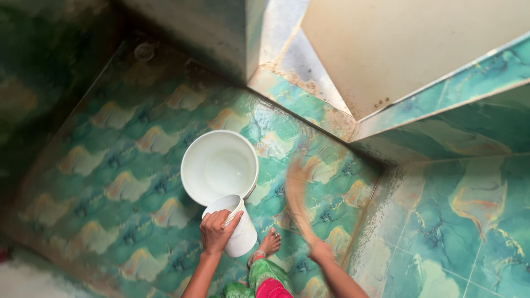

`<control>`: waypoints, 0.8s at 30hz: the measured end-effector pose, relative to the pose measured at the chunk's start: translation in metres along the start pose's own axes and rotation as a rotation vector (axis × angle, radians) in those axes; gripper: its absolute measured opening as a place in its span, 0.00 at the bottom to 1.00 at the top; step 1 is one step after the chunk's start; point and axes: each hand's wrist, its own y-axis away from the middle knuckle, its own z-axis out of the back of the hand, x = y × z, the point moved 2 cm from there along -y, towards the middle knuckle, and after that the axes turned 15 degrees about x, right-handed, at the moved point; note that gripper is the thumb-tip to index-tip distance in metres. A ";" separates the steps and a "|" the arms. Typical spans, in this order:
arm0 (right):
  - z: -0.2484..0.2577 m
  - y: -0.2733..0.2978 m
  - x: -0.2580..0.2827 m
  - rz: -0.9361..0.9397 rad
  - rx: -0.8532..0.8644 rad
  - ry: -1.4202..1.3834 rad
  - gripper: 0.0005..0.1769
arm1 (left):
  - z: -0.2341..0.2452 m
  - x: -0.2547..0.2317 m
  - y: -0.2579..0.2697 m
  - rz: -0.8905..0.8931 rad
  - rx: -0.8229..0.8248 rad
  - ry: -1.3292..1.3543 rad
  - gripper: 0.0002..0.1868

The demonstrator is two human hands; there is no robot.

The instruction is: The person sweeps the bathroom floor and rinses it with water from a bucket, using a broom made of sticks.

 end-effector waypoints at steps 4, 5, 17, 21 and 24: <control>0.029 -0.023 0.070 0.137 -0.050 0.123 0.23 | 0.025 0.009 0.043 0.045 -0.058 0.016 0.17; 0.045 -0.020 0.072 0.106 -0.071 0.088 0.24 | 0.033 0.013 0.054 0.050 -0.068 -0.015 0.18; -0.027 0.040 -0.056 -0.017 0.055 0.348 0.23 | 0.076 0.066 0.201 0.266 -0.224 -0.104 0.18; -0.114 0.071 -0.016 0.271 0.322 0.617 0.25 | 0.072 0.071 0.242 0.370 -0.237 -0.090 0.19; -0.169 0.079 0.051 0.636 0.315 0.723 0.36 | 0.078 0.067 0.263 0.361 -0.319 -0.103 0.17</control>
